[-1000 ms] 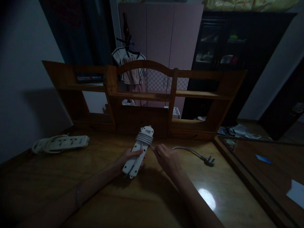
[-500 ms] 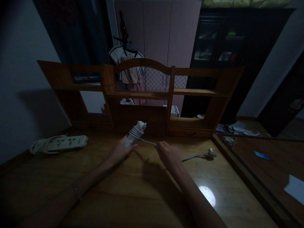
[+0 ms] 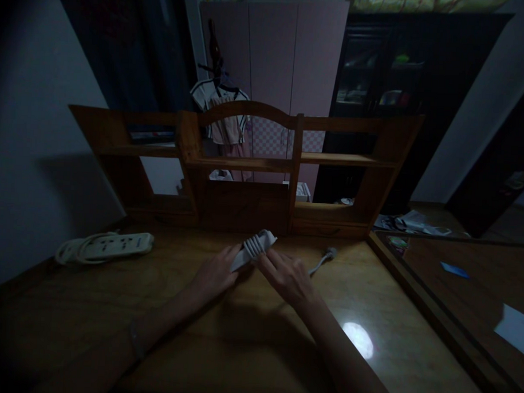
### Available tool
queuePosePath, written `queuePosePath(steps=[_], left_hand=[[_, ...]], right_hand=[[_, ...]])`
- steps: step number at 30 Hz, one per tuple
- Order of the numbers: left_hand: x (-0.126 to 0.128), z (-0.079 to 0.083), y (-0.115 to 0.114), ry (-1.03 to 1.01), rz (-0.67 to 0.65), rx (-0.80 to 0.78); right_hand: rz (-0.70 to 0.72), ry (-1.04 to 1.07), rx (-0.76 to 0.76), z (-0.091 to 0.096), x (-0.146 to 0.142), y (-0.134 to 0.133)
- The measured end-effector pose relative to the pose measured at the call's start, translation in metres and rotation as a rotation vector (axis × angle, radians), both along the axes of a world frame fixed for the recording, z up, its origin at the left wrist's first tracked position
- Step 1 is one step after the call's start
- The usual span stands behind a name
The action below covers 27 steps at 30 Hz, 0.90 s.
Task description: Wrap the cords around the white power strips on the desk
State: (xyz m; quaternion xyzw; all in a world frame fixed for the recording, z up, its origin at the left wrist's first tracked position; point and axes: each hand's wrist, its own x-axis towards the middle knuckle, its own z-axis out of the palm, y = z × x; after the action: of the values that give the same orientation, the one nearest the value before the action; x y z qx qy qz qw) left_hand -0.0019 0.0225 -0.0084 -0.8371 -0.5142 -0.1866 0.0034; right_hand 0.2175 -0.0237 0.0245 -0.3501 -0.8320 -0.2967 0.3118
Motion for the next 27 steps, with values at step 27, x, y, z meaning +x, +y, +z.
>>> queuePosePath(steps=[27], left_hand=[[0.002, 0.004, -0.034, -0.096, -0.578, 0.220]], right_hand=[[-0.012, 0.453, -0.670, -0.011, 0.026, 0.033]])
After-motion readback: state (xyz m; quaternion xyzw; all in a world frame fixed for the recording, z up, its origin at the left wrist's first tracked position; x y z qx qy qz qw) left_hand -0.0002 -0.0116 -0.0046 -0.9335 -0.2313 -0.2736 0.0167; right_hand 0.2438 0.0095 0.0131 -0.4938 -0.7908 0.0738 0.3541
